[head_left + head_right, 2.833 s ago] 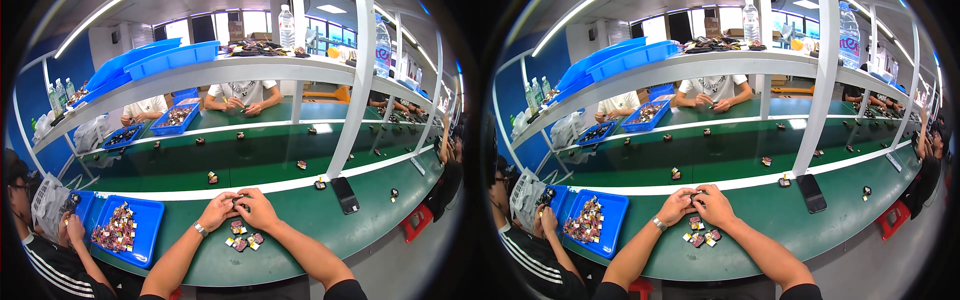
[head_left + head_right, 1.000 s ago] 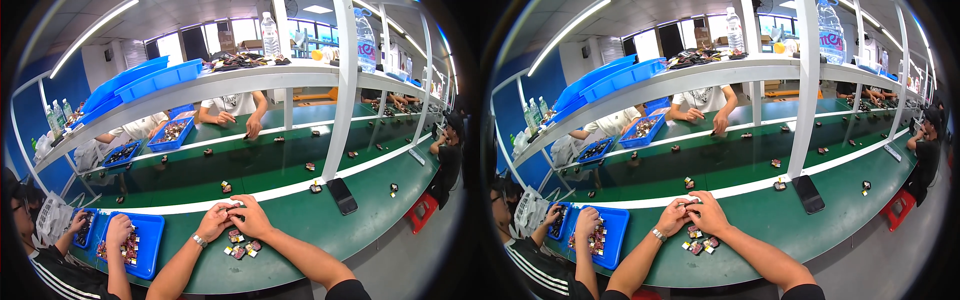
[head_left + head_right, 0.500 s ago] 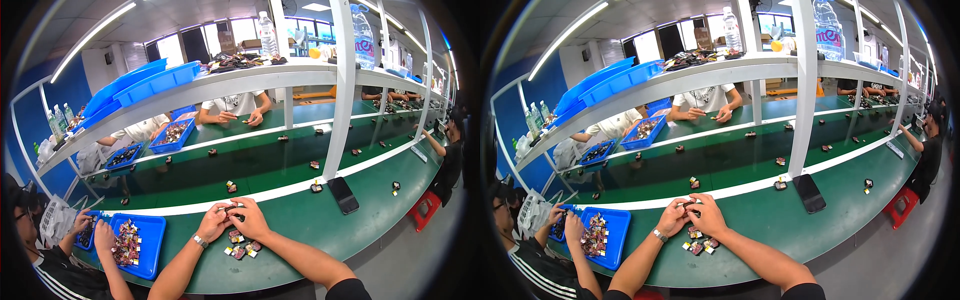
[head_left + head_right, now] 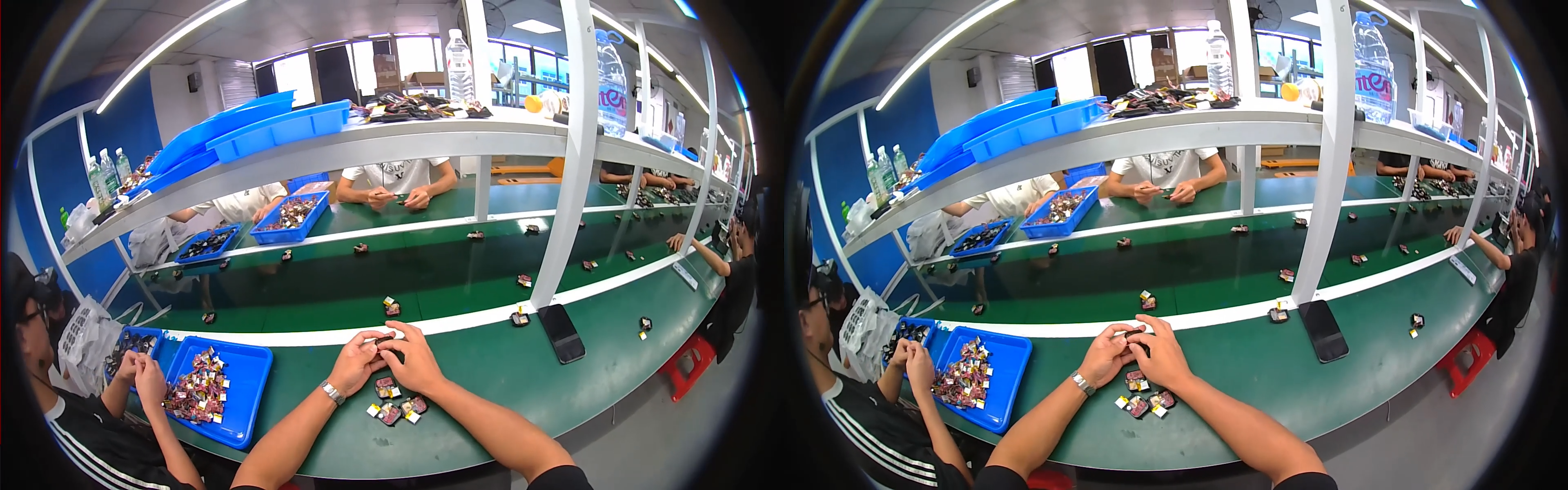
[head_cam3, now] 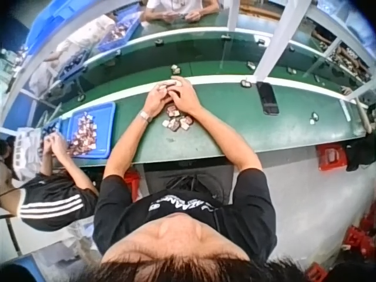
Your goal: Assembling small electronic or mechanical components on a conveyor belt in a factory setting.
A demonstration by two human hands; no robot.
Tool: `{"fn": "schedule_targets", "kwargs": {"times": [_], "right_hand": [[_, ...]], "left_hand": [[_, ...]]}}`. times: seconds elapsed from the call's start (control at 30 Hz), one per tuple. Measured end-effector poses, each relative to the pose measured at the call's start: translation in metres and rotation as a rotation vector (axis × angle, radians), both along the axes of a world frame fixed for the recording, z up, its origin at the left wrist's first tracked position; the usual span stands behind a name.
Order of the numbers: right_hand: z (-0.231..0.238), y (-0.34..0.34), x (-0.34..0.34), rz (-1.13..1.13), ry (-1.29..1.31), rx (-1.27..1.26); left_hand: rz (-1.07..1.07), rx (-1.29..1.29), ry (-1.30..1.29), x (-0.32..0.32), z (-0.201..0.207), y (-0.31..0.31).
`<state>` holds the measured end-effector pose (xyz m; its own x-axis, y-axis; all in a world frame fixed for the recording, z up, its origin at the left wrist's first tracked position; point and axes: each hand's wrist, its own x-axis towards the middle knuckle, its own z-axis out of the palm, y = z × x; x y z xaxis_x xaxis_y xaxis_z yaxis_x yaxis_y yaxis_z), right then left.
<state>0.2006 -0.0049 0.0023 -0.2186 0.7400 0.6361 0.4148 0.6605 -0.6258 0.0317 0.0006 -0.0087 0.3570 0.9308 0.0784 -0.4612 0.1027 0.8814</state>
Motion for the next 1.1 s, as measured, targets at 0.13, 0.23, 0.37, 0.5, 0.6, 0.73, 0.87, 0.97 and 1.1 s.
{"fn": "schedule_targets", "kwargs": {"times": [0.13,0.23,0.37,0.5,0.6,0.73,0.87,0.97,1.1], "right_hand": [[0.007,-0.001,-0.003,-0.047,-0.026,0.137],[0.009,0.000,-0.006,-0.106,-0.014,0.144],[0.009,0.000,-0.006,-0.134,-0.086,0.197],[0.011,-0.005,-0.006,-0.129,-0.117,0.221],[0.008,-0.005,-0.007,-0.155,-0.155,0.202],[0.007,-0.007,-0.010,-0.181,-0.217,0.218],[0.003,-0.003,-0.012,-0.195,-0.212,0.259],[0.003,-0.001,-0.011,-0.193,-0.192,0.279],[0.003,-0.001,-0.012,-0.196,-0.213,0.278]], "left_hand": [[-0.010,-0.012,-0.016,-0.002,-0.002,0.003],[-0.027,-0.022,-0.022,-0.003,-0.001,0.003],[-0.037,-0.042,-0.013,-0.002,0.002,0.003],[-0.033,-0.043,-0.023,-0.003,-0.001,0.004],[-0.032,-0.034,-0.016,-0.002,-0.002,0.004],[-0.021,-0.037,0.006,-0.001,0.000,0.002],[-0.036,-0.015,-0.008,-0.004,0.000,0.002],[-0.024,-0.029,0.004,-0.003,0.001,0.002],[-0.015,-0.029,0.021,-0.002,0.001,0.002]]}}
